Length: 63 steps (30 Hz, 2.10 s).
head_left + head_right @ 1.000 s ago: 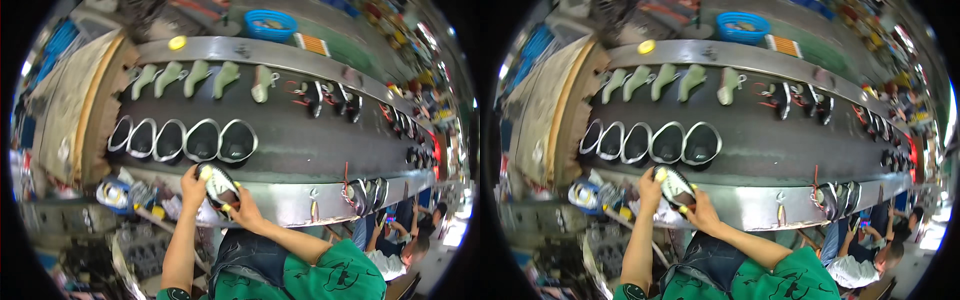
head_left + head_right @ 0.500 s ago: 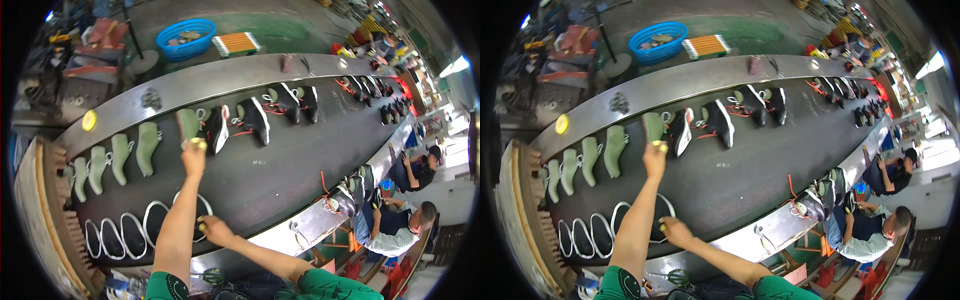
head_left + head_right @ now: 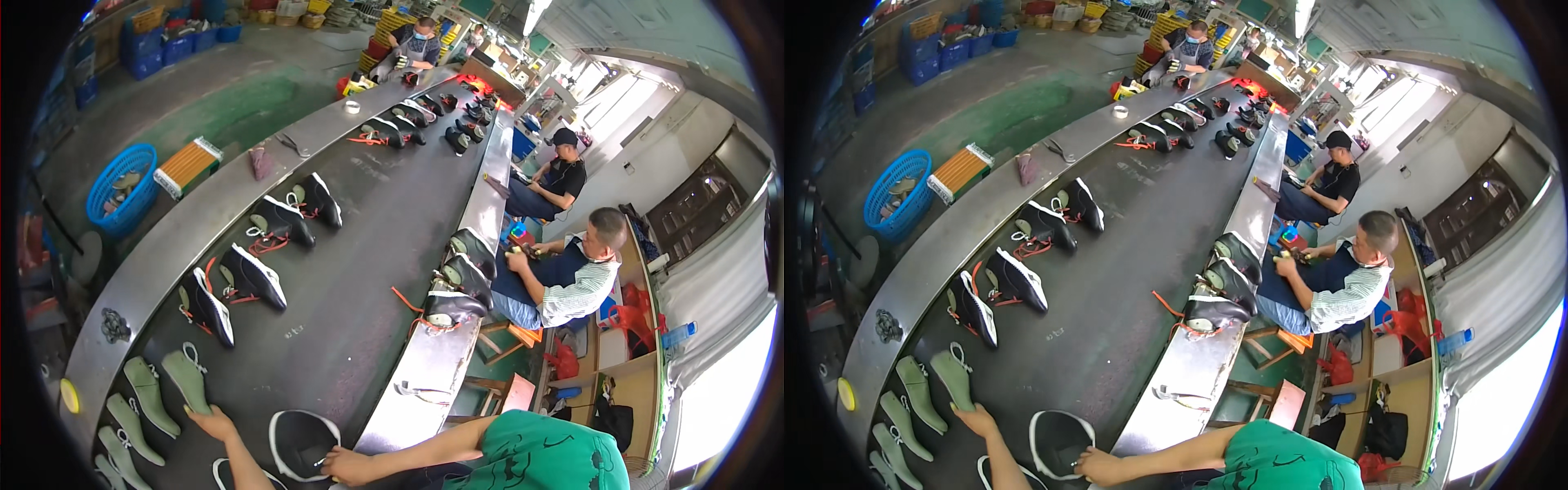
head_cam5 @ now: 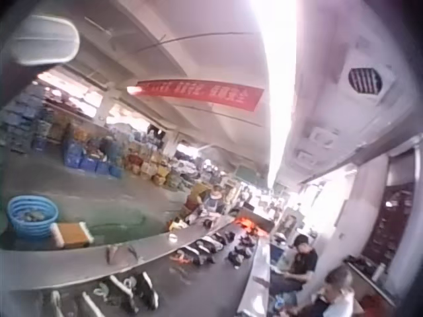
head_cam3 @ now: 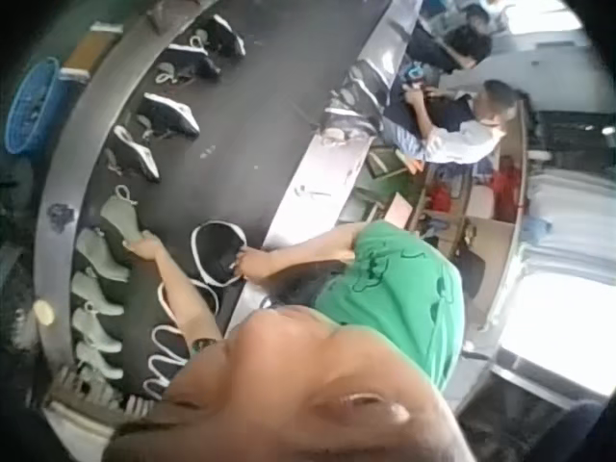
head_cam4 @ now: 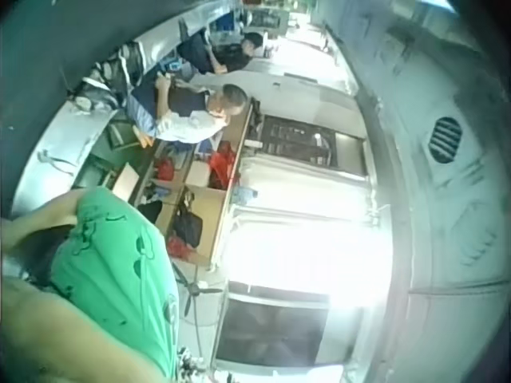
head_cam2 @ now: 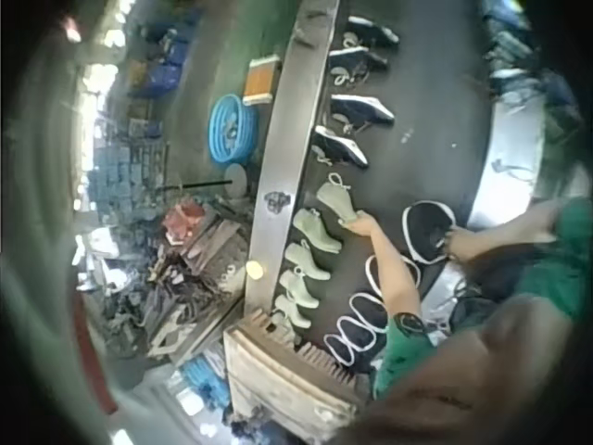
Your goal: The person lasts shoes by picking up shoe uppers and lasts from a conveyor belt, fitting each upper onto a last, and pressing them in a lasting machine.
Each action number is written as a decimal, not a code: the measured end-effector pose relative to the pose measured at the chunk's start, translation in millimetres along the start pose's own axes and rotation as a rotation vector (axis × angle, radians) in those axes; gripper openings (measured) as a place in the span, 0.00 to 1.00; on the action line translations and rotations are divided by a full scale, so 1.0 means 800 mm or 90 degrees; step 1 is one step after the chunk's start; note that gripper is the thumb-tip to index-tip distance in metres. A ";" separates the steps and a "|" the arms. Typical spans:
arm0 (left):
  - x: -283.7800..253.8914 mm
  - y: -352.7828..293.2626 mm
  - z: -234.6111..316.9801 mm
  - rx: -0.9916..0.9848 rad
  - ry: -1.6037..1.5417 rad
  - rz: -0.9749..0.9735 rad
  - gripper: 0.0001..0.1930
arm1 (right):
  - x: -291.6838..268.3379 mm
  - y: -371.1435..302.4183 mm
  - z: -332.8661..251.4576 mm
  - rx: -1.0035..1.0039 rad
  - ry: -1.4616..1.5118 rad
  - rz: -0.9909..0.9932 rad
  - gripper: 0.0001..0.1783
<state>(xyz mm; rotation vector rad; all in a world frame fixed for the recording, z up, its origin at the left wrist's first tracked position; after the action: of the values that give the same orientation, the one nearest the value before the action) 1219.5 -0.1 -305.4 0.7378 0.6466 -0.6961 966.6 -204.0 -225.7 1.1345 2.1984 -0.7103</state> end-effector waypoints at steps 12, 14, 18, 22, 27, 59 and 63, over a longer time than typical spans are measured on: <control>-0.294 -0.099 -0.089 -0.476 -0.509 -0.252 0.23 | -0.057 -0.068 -0.114 -0.014 0.109 0.282 0.16; -0.339 -0.127 -0.097 -0.475 -0.544 -0.243 0.25 | -0.080 -0.082 -0.150 -0.015 0.211 0.242 0.16; -0.472 -0.206 -0.104 -0.506 -0.576 -0.295 0.28 | -0.106 -0.093 -0.190 0.041 0.438 0.136 0.12; -0.588 -0.266 -0.110 -0.446 -0.599 -0.367 0.21 | -0.060 -0.077 -0.202 0.273 0.729 0.118 0.10; -0.725 -0.353 -0.138 -0.668 -0.649 -0.178 0.18 | 0.016 -0.150 -0.271 0.495 0.819 -0.065 0.14; -1.202 -0.897 -0.168 -0.517 -0.894 0.948 0.24 | 0.373 -0.632 -0.600 -0.074 0.358 -0.804 0.11; -1.228 -0.916 -0.159 -0.495 -0.472 1.219 0.22 | 0.425 -0.680 -0.628 -0.040 0.394 -0.683 0.11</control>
<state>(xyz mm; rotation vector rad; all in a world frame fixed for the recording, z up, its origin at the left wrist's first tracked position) 44.2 21.5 64.0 0.0761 -0.5843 1.0230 225.4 45.4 2.5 0.0025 3.3263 -0.7194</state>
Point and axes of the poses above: each hand's wrist, its own y-axis towards the middle knuckle, its own x-axis out of the palm, z = x × y, the point moved 3 cm from there along y, towards the middle knuckle, and after that the axes turned 14 degrees about z, right-handed, at the moved point
